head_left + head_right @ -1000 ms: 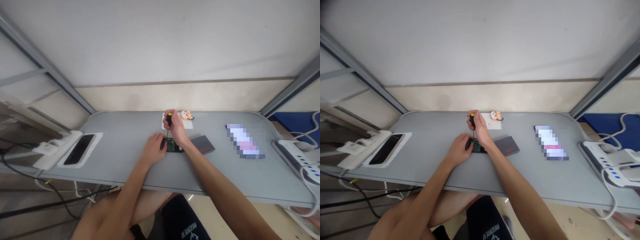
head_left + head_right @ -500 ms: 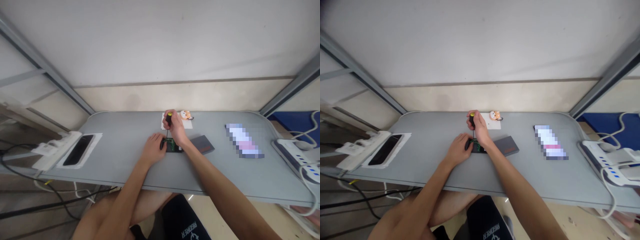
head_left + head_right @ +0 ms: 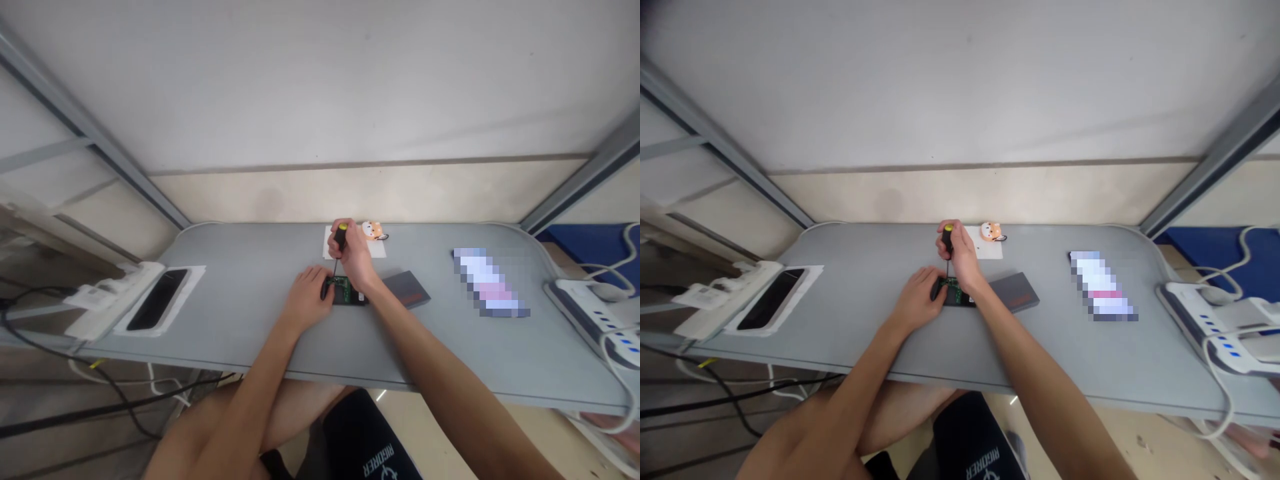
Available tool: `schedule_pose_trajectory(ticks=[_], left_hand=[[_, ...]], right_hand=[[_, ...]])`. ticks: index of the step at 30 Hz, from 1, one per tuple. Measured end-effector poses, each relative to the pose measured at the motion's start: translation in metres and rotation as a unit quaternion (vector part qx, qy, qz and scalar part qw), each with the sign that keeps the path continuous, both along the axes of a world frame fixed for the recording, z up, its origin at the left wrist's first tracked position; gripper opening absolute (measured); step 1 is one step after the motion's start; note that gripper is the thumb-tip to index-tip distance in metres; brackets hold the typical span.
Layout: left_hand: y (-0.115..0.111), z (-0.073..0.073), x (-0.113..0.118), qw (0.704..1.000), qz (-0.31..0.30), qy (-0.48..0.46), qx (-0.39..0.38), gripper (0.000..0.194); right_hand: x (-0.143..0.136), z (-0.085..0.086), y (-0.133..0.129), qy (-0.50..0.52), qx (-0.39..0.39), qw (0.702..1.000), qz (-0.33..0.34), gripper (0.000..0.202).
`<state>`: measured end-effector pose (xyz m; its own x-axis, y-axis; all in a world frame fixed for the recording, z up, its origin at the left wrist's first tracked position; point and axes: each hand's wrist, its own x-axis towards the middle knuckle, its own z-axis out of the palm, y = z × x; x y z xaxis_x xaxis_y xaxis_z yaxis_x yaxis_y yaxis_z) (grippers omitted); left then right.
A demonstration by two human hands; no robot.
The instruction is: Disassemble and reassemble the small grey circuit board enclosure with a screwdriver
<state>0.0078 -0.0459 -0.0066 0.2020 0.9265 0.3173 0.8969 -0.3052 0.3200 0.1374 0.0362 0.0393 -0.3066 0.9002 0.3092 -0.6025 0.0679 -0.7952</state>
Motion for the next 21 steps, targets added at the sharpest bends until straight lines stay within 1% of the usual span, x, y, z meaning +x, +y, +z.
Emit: schedule_pose_trajectory(ticks=[7, 11, 21], left_hand=[[-0.0009, 0.0009, 0.0007, 1.000, 0.005, 0.000, -0.002, 0.014], [-0.0005, 0.0016, 0.0011, 1.000, 0.007, 0.005, -0.001, 0.013], [-0.0004, 0.0016, 0.0014, 1.000, 0.007, 0.002, -0.001, 0.013]], right_hand=[[-0.0018, -0.0026, 0.0007, -0.017, 0.004, 1.000, -0.018, 0.045], [-0.0030, -0.0033, 0.0010, -0.009, 0.007, 1.000, -0.004, 0.044], [-0.0014, -0.0028, -0.0010, -0.008, 0.014, 1.000, -0.007, 0.043]])
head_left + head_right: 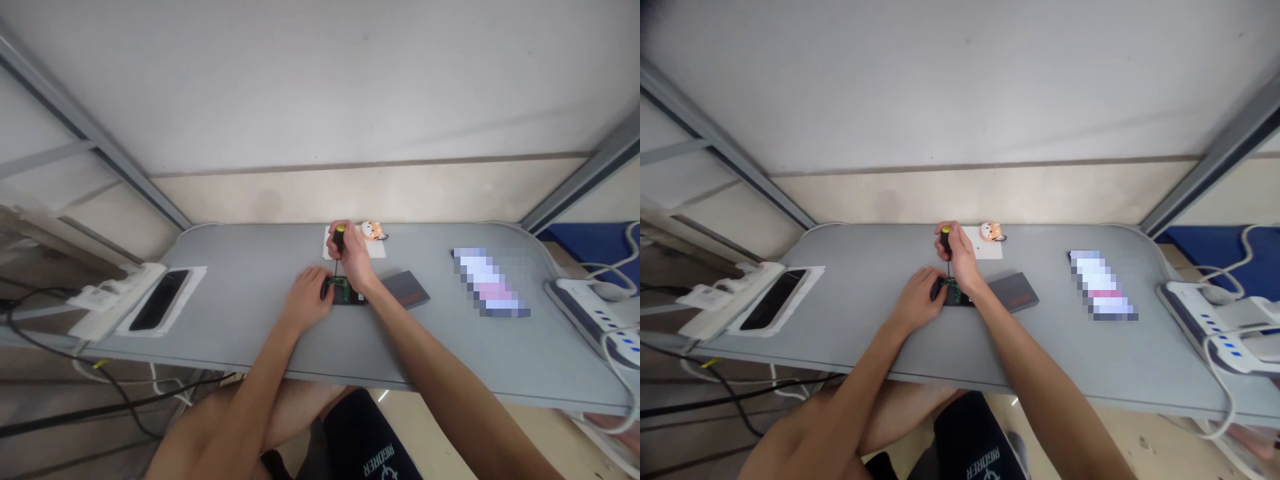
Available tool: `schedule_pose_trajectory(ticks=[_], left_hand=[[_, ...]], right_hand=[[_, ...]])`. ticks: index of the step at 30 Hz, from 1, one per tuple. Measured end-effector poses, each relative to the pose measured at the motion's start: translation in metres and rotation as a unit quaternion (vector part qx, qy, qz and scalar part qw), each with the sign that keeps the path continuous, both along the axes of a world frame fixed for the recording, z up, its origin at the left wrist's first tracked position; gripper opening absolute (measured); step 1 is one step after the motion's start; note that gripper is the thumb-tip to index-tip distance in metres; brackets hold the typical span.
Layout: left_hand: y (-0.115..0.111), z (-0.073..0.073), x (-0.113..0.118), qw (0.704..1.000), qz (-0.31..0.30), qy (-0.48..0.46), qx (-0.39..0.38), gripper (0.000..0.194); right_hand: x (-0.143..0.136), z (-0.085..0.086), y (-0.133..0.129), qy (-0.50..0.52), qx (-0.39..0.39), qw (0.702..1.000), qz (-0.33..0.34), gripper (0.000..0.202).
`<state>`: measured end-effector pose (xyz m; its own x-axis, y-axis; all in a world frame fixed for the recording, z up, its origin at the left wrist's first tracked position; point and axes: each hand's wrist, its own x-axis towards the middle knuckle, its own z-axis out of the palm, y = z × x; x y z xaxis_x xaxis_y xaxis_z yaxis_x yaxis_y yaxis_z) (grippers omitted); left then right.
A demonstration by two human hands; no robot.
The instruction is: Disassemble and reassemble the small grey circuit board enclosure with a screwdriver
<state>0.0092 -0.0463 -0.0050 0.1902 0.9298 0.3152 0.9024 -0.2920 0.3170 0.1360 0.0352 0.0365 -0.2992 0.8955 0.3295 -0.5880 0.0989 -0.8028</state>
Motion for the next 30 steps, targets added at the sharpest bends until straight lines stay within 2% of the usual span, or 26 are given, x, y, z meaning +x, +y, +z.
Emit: schedule_pose_trajectory(ticks=[10, 18, 30], left_hand=[[0.0004, 0.0008, 0.0003, 1.000, 0.000, 0.000, -0.001, 0.012], [-0.0007, 0.0011, -0.0003, 1.000, -0.001, -0.001, 0.000, 0.013], [-0.0004, 0.0000, -0.0005, 1.000, -0.004, -0.010, 0.003, 0.013]], right_hand=[[-0.0001, -0.0031, 0.0050, 0.031, -0.003, 0.999, 0.015, 0.041], [0.0001, 0.0008, 0.0013, 0.042, -0.015, 0.999, 0.028, 0.038], [-0.0004, -0.0003, 0.0024, 0.030, -0.019, 0.999, 0.014, 0.039]])
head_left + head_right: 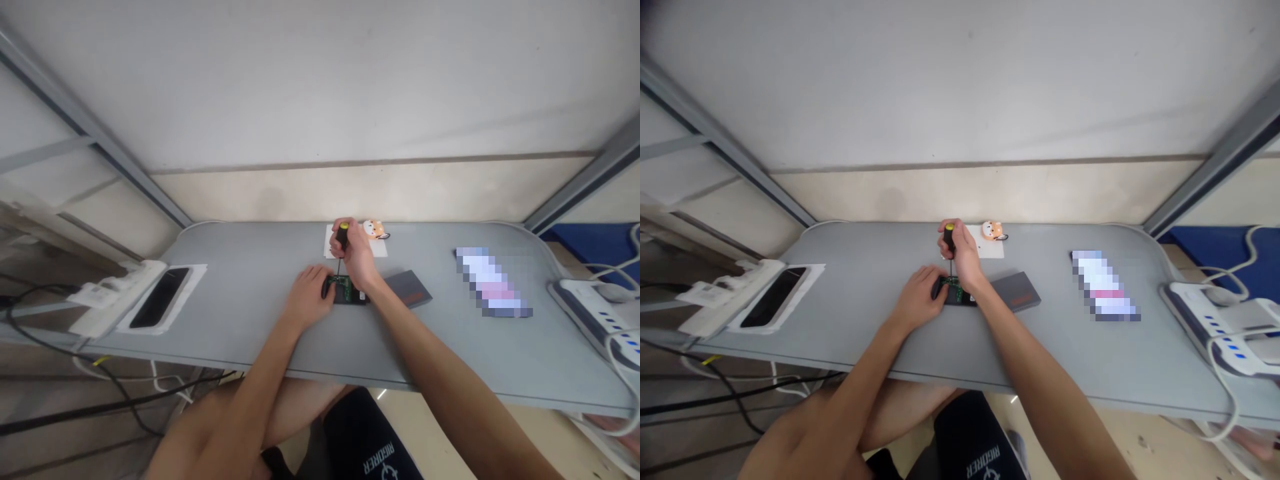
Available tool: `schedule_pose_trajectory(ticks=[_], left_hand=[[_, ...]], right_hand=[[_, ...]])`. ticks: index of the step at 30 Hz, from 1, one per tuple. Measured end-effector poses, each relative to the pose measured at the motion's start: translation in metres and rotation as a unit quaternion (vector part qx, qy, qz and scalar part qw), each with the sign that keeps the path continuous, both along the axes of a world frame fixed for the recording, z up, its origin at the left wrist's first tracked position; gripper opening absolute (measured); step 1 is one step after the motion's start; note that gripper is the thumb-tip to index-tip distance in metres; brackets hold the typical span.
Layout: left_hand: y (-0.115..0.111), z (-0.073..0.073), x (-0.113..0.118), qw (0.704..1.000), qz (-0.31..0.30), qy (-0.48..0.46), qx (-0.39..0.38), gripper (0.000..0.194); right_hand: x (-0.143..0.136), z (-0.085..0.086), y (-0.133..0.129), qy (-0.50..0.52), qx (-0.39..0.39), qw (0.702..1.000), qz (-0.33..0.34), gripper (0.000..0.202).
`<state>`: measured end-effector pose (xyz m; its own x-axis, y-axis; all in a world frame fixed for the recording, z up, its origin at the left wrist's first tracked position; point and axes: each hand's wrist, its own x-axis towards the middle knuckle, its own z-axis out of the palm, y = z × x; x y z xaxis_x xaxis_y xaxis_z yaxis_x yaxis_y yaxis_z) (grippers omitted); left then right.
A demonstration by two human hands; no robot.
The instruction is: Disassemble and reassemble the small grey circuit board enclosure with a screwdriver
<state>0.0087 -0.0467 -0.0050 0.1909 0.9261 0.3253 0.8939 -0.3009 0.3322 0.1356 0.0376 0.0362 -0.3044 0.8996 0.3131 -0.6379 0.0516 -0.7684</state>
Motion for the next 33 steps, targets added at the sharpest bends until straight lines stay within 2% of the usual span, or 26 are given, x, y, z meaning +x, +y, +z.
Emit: schedule_pose_trajectory(ticks=[9, 14, 20, 33], left_hand=[[0.0006, 0.0016, 0.0004, 1.000, 0.003, 0.010, -0.005, 0.012], [0.0005, 0.0005, 0.0002, 1.000, 0.004, 0.008, -0.004, 0.013], [0.0005, 0.0005, 0.0000, 1.000, 0.004, 0.007, -0.001, 0.014], [0.0010, 0.0000, -0.0003, 1.000, 0.002, 0.005, -0.006, 0.014]], right_hand=[[-0.0013, -0.0013, -0.0002, 0.017, 0.010, 1.000, 0.002, 0.038], [-0.0018, -0.0028, 0.0013, -0.011, 0.002, 1.000, 0.000, 0.043], [-0.0008, -0.0020, -0.0003, 0.005, 0.016, 1.000, -0.003, 0.038], [-0.0023, -0.0012, -0.0015, -0.014, 0.012, 1.000, -0.012, 0.043]])
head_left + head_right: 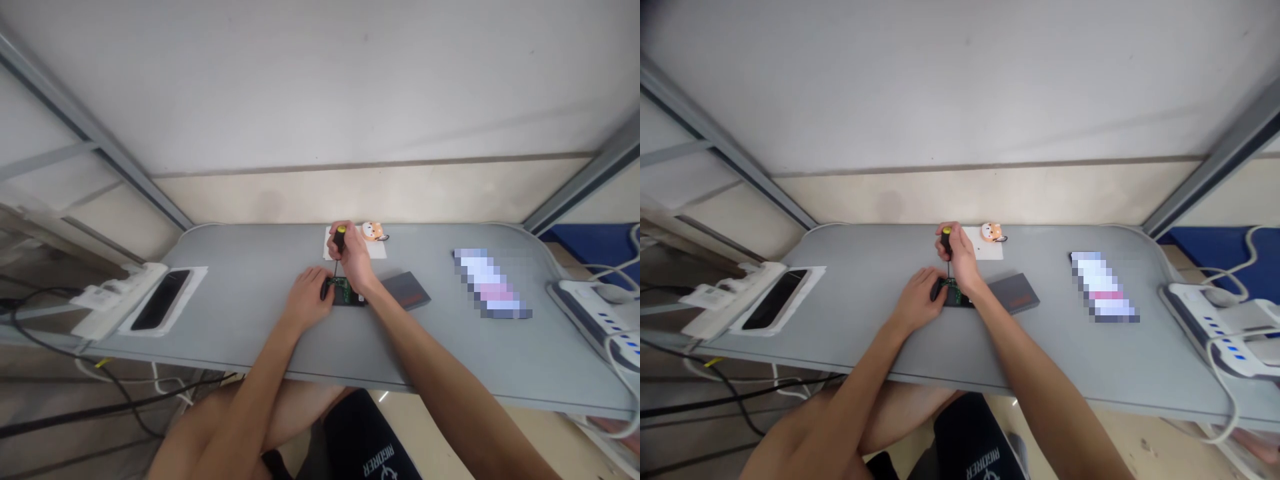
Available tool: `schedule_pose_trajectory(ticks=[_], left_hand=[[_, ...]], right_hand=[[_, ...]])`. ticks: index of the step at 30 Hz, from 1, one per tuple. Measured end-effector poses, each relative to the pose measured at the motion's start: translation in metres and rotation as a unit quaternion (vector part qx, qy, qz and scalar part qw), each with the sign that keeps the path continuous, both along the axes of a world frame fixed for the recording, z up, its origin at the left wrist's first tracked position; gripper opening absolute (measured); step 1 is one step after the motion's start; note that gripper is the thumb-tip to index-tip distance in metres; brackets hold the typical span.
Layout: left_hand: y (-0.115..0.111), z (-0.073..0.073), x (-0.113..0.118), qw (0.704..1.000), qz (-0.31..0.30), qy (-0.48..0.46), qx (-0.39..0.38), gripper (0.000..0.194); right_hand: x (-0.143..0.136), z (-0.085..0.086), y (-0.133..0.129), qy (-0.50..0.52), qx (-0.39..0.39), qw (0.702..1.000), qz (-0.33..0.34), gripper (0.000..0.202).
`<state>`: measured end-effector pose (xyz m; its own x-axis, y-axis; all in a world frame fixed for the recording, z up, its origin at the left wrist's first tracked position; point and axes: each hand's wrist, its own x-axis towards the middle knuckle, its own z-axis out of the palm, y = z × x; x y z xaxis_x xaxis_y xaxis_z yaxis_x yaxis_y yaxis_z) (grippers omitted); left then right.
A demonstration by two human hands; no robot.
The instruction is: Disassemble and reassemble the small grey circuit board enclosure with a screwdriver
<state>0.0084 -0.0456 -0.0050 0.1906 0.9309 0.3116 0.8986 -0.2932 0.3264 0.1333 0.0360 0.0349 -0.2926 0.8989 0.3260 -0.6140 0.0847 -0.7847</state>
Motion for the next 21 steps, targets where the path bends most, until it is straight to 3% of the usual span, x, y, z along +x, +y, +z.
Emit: schedule_pose_trajectory(ticks=[21], left_hand=[[-0.0004, -0.0006, -0.0004, 1.000, 0.002, -0.004, 0.000, 0.014]], right_hand=[[0.0014, 0.0000, -0.0001, -0.009, -0.003, 1.000, -0.001, 0.044]])
